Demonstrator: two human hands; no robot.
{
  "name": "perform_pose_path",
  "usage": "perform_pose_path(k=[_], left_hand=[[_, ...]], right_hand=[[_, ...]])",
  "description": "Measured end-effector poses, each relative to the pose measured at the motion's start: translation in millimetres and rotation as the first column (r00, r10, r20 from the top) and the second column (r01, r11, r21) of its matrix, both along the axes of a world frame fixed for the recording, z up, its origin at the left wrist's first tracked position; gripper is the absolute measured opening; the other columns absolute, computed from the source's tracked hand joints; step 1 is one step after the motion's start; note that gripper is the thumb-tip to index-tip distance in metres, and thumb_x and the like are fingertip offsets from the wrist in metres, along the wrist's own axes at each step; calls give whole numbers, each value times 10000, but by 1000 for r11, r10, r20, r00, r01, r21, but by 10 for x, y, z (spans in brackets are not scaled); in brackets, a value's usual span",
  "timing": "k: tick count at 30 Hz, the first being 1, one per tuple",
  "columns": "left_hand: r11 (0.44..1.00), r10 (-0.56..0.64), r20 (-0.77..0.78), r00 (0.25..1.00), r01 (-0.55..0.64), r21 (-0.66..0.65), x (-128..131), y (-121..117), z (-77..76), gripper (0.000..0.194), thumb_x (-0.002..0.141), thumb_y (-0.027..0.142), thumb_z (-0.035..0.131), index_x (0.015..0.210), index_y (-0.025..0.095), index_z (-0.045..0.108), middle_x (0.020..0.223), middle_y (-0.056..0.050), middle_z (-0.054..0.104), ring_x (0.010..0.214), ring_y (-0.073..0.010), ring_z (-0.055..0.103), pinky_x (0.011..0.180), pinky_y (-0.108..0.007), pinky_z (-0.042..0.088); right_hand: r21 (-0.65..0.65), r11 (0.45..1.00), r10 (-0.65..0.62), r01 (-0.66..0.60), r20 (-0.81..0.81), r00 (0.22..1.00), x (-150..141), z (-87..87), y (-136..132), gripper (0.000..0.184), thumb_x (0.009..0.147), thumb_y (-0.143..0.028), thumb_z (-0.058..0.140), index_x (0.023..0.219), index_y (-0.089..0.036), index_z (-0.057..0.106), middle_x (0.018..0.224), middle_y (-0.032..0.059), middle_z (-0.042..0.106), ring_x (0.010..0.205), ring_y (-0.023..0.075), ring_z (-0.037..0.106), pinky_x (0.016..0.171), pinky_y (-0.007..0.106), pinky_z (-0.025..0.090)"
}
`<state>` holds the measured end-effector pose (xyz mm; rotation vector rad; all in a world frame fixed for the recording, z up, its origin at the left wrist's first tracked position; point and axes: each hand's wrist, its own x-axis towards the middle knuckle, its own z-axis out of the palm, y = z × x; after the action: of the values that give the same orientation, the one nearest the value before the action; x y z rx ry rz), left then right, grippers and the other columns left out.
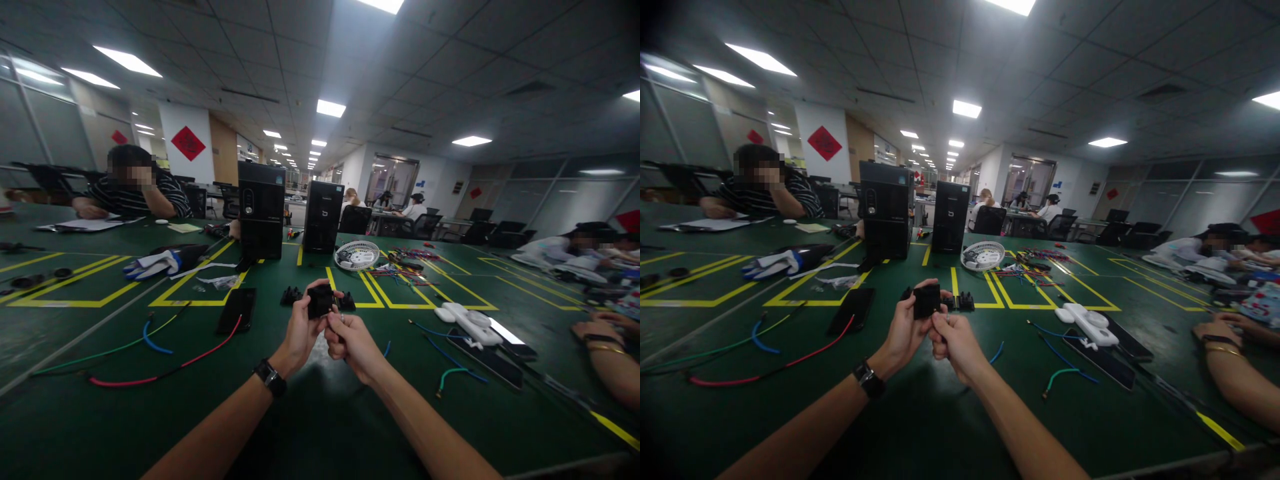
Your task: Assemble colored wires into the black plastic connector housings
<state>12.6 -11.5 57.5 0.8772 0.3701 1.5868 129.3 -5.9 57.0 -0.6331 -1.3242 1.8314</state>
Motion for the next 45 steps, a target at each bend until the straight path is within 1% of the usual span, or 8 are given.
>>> perform_pose_path(k=[13,20,24,28,34,37,41,45], left_hand=[[978,85,-192,978,-45,205,5,10,-25,310,924,432,346,1078,212,501,996,-71,609,843,-171,607,838,-347,454],[965,241,-367,898,-261,-4,-35,216,-289,372,859,523,422,1016,208,541,828,-35,626,699,-145,592,589,-234,455],[922,316,-421,850,-380,-76,-149,336,-367,281,815,456,477,829,182,538,742,-19,615,607,-134,574,487,-205,411],[899,367,-456,811,-436,-51,-233,372,-444,194,806,379,464,762,194,498,627,25,559,477,-114,535,442,-205,388],[859,436,-350,829,-500,-114,-124,436,-411,101,767,234,415,867,234,412,546,76,496,413,-109,512,422,-198,377],[839,492,-88,866,-499,-219,-234,502,-237,174,762,240,398,932,244,364,572,78,514,429,-107,530,455,-217,416],[774,611,41,791,-585,-241,-556,521,-143,239,758,260,415,985,248,339,601,83,522,434,-100,539,477,-239,450],[858,423,-56,904,-420,-297,-430,427,-312,195,776,306,405,953,227,387,577,62,541,411,-122,538,462,-283,472]], right_hand=[[-167,950,268,-265,-4,963,91,-70,94,400,797,-502,609,643,-175,440,430,-134,218,333,8,88,337,156,112],[-156,986,82,-56,168,982,-28,-267,249,368,801,-519,567,772,-155,524,459,-120,305,334,17,157,349,158,120],[131,991,-52,-12,475,878,-56,-346,231,262,841,-400,516,817,-147,581,484,-84,408,338,42,302,377,176,205],[408,910,-233,-76,653,721,-67,-333,171,250,855,-237,434,735,-138,629,465,-58,433,399,74,382,443,200,263],[635,746,-429,-200,689,584,-69,37,187,295,836,-187,444,656,-133,671,477,-18,489,496,115,456,517,224,276],[745,640,-577,-189,628,522,-53,-62,76,331,881,-208,408,689,-145,670,626,45,628,607,147,555,567,234,304],[722,625,-619,-296,690,376,92,-231,-97,352,920,-251,380,732,-169,667,694,81,676,642,173,610,576,248,316],[873,435,-811,-221,487,325,100,480,-28,322,942,-301,371,856,-183,658,724,75,675,675,189,617,608,255,330]])
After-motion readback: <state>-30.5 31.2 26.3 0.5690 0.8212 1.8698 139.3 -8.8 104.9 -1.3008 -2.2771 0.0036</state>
